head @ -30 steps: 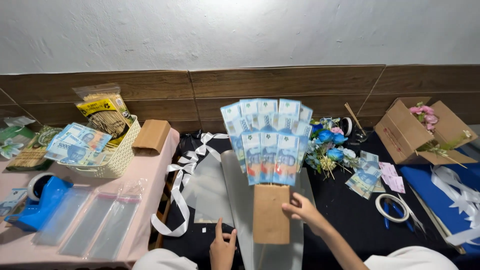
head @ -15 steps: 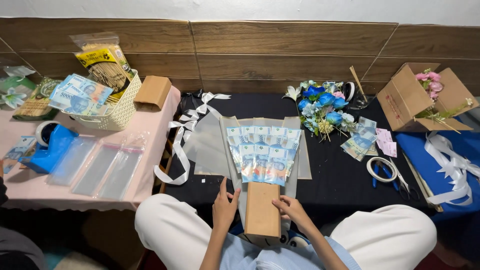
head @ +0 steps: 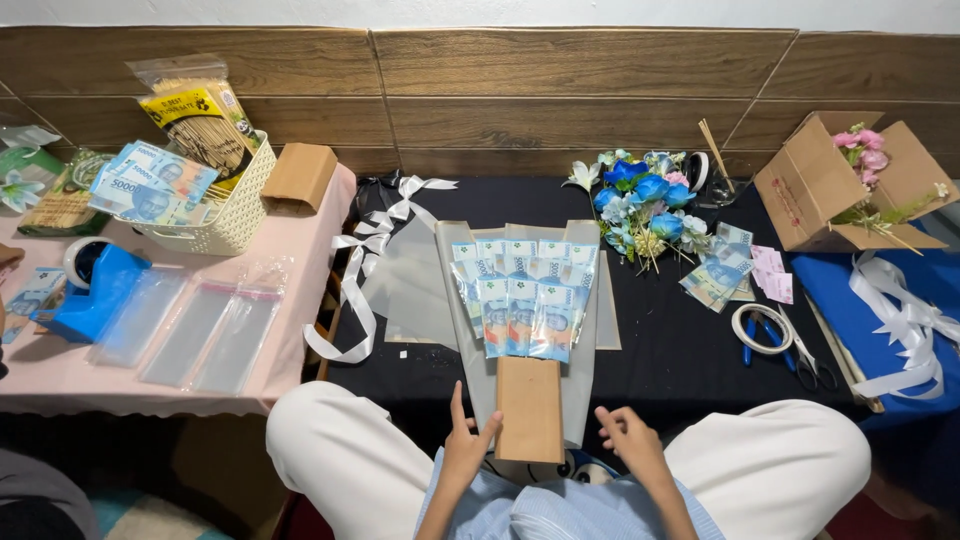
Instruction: The person arranges translucent wrapping paper on a table, places a cardboard base with fanned banknotes on top, and folds the paper around it to form a bouquet. They adjust the paper and base repeatedly to shape the arrangement.
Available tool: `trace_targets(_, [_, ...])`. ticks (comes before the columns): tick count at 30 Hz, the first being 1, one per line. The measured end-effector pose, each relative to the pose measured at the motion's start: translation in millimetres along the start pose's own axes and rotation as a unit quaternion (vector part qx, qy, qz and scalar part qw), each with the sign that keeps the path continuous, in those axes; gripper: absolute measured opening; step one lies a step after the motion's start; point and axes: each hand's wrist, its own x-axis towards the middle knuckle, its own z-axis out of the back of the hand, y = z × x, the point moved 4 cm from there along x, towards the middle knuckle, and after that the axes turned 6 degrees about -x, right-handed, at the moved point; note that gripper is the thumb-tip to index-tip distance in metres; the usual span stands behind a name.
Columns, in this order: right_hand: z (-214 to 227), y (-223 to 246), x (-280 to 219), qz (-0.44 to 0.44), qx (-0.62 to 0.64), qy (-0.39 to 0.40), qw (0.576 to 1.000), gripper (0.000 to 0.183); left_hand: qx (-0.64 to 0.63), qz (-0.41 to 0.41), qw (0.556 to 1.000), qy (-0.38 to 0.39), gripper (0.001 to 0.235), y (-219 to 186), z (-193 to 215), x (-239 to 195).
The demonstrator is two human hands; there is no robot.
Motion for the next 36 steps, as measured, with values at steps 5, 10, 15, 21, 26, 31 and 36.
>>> trace_targets(5, [-54,-16,10,-0.032,0.212,0.173,0.961,0.043,-0.114,0.056,0.992,0.02,0.113,-31,-2,-23])
trace_targets(10, [-55,9,3,-0.033,0.307,0.164,0.937,0.041,-0.113,0.053,0.992,0.006,0.11,-37,-7,-20])
trace_targets(15, [-45,31,16,0.027,0.283,0.15,0.947,0.042,-0.137,-0.002,0.99,0.007,0.107,-61,-4,-9])
trace_targets(21, [-30,76,41,0.098,0.217,0.113,0.965,0.049,-0.121,-0.034,0.992,0.0,0.107,-80,1,29])
trace_targets(26, [-44,76,88,0.105,0.208,0.111,0.966,0.048,-0.104,-0.07,0.992,0.011,0.106,-86,7,66])
trace_targets(31, [-75,43,147,0.071,0.25,0.108,0.96,0.053,-0.093,-0.072,0.992,0.041,0.099,-101,13,72])
trace_targets(36, [-73,46,149,0.067,0.245,0.094,0.963,0.055,-0.069,-0.079,0.994,0.034,0.1,-100,14,82])
